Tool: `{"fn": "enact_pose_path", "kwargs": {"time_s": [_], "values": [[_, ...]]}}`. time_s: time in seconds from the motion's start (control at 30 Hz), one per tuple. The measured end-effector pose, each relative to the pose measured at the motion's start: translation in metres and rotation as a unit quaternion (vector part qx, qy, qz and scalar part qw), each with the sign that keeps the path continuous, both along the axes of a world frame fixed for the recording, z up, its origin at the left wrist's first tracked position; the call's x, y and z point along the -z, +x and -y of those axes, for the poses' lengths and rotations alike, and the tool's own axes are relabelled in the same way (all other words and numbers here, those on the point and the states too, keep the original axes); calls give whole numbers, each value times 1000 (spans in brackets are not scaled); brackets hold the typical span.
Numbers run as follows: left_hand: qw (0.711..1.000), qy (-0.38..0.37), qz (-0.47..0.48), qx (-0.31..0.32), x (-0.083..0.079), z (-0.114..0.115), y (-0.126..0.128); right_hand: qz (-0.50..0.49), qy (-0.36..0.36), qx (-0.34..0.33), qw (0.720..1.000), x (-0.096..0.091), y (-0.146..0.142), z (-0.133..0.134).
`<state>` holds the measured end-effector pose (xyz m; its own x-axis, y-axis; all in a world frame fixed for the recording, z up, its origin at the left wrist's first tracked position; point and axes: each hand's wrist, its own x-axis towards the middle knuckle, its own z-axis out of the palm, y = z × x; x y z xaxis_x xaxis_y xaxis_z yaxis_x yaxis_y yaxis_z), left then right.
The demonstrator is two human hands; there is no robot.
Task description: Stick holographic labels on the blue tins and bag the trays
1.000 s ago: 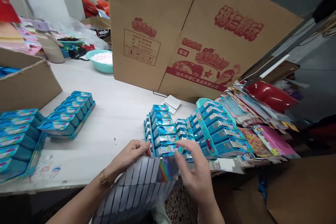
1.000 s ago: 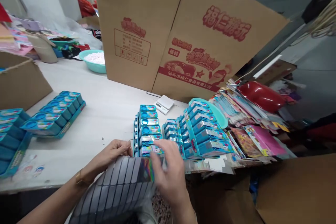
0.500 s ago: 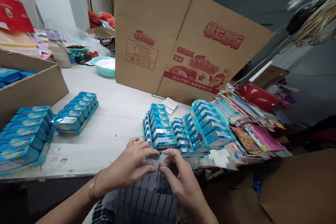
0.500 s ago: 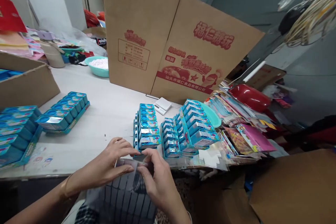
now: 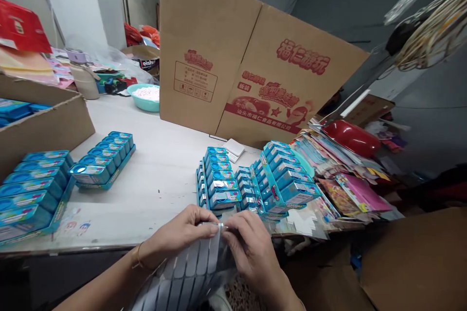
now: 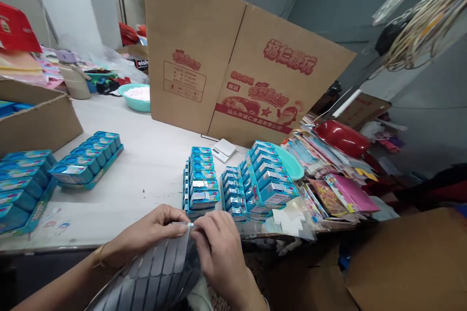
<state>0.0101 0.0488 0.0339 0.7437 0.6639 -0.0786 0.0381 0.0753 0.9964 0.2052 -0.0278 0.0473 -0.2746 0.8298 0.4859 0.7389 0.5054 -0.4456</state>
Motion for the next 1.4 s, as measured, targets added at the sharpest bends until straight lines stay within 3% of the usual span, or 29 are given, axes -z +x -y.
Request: {"fn": "enact_pose_path", "kwargs": {"time_s": [0.2,0.3,0.43,0.57,0.83,1.0,1.23,1.4], "values": [[999,-44,1,-3,-4,-1,1,58,116,0,992,3,-2,2],[1000,-10,1,0,-8,0,0,32,100,-2,994,4,-3,2],[998,56,0,3,-16,2,-2,-17,28,3,999,3,-6,1],[997,73,0,11,-17,4,-2,-14,-4,-2,1000,3,-7,0],[999,34,-4,-9,-13,2,1,28,102,4,994,7,-7,1],[999,33,-8,-15,-15,4,1,16,95,4,995,9,-8,2],[997,64,-21,-22,-19,6,2,-44,15,21,999,8,-12,3],[998,55,-32,-28,-18,6,4,15,82,26,996,6,-11,3]]}}
